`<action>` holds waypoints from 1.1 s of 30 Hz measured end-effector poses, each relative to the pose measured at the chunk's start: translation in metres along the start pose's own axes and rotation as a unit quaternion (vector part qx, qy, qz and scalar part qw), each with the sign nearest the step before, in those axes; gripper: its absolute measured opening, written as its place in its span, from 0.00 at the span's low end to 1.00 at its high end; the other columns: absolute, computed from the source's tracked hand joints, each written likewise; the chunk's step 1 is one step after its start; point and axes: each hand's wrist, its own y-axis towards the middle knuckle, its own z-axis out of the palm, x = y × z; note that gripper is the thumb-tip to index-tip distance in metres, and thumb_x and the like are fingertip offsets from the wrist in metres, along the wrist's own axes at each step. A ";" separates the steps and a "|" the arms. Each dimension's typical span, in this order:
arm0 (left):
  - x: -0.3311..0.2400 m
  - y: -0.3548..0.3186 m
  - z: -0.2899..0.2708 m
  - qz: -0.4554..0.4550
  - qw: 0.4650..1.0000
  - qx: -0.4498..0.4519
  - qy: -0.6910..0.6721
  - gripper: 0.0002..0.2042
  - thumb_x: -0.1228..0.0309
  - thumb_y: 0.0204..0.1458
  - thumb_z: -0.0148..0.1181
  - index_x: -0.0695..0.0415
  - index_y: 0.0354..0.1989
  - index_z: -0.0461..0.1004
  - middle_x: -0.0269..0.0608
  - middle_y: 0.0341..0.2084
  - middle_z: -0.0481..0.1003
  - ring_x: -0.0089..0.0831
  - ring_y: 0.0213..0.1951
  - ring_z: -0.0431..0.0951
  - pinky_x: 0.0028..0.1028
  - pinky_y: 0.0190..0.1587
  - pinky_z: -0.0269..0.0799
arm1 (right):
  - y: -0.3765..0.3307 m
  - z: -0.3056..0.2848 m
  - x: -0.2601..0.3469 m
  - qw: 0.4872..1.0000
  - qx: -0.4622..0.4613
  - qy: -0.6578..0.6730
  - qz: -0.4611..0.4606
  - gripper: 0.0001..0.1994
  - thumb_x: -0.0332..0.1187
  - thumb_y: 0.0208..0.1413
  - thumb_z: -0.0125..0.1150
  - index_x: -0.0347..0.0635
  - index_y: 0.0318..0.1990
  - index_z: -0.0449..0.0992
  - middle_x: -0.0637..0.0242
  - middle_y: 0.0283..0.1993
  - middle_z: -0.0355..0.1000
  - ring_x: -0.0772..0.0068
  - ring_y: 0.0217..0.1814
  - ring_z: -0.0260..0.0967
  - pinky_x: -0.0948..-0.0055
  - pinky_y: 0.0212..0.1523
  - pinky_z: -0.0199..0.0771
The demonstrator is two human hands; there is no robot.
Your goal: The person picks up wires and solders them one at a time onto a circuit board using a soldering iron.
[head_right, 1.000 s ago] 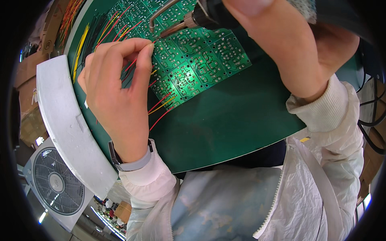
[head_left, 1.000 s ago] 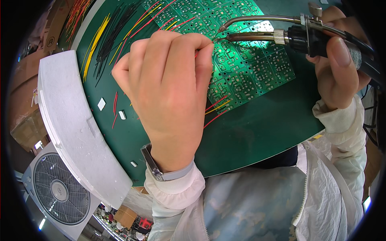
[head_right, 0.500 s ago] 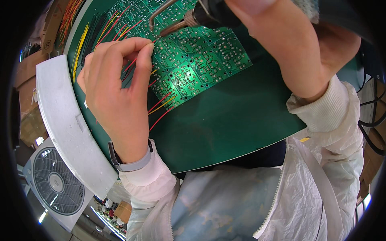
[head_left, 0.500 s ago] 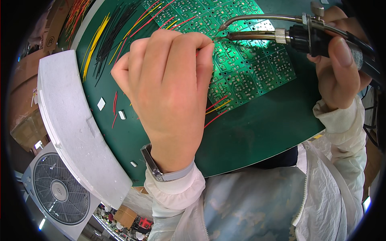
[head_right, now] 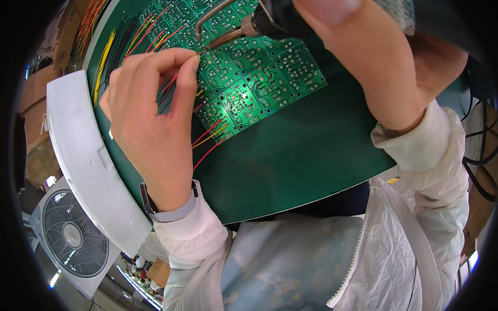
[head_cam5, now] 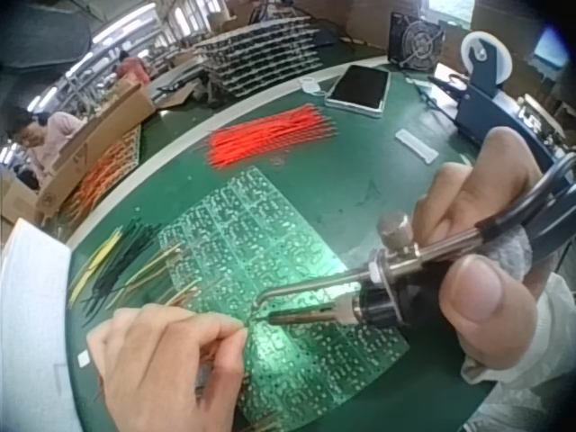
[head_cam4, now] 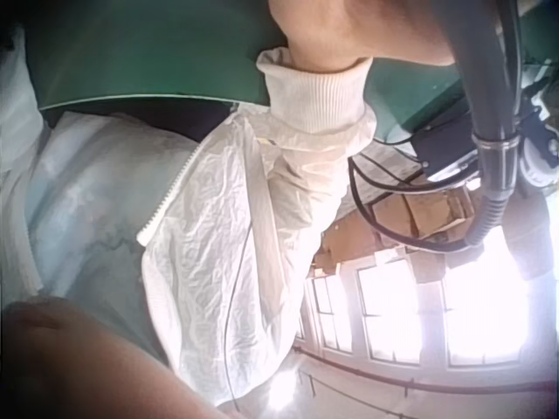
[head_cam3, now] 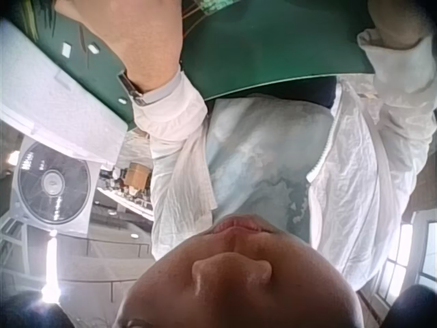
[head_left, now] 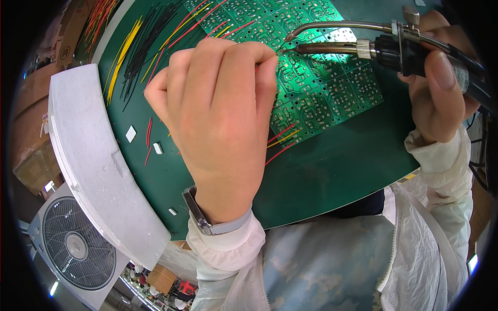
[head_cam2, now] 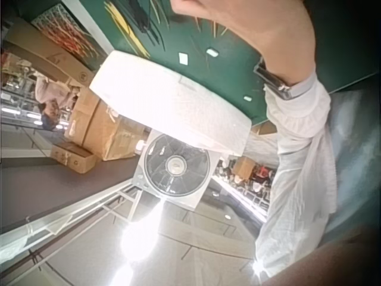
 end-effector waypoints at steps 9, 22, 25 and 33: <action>0.002 -0.001 0.000 0.004 1.000 -0.008 0.002 0.05 0.74 0.44 0.66 0.52 0.29 0.76 0.28 0.23 0.73 0.25 0.29 0.72 0.26 0.41 0.61 | -0.019 -0.025 -0.015 0.969 -0.032 -0.214 -0.116 0.17 0.20 0.53 0.56 0.37 0.52 0.70 0.51 0.47 0.71 0.62 0.42 0.75 0.71 0.36 0.81; 0.004 -0.002 -0.001 0.041 0.998 -0.032 0.045 0.06 0.73 0.45 0.66 0.51 0.32 0.77 0.31 0.30 0.75 0.29 0.33 0.73 0.26 0.42 0.61 | -0.003 -0.024 -0.022 0.899 -0.061 -0.376 -0.216 0.22 0.09 0.48 0.56 0.29 0.53 0.69 0.44 0.48 0.72 0.64 0.40 0.75 0.72 0.37 0.81; -0.002 0.002 -0.009 -0.034 0.996 -0.082 -0.015 0.08 0.72 0.46 0.66 0.52 0.36 0.78 0.33 0.33 0.76 0.29 0.34 0.73 0.25 0.42 0.62 | 0.005 -0.019 -0.039 0.916 -0.069 -0.264 -0.294 0.18 0.14 0.50 0.57 0.26 0.50 0.70 0.47 0.44 0.74 0.67 0.36 0.74 0.72 0.35 0.79; 0.068 -0.056 -0.106 -0.317 0.938 0.126 0.068 0.04 0.77 0.50 0.60 0.63 0.34 0.74 0.40 0.27 0.74 0.29 0.29 0.71 0.26 0.37 0.67 | 0.012 0.010 -0.007 0.988 -0.126 0.089 -0.021 0.12 0.30 0.56 0.53 0.29 0.43 0.74 0.60 0.38 0.72 0.75 0.28 0.68 0.75 0.28 0.71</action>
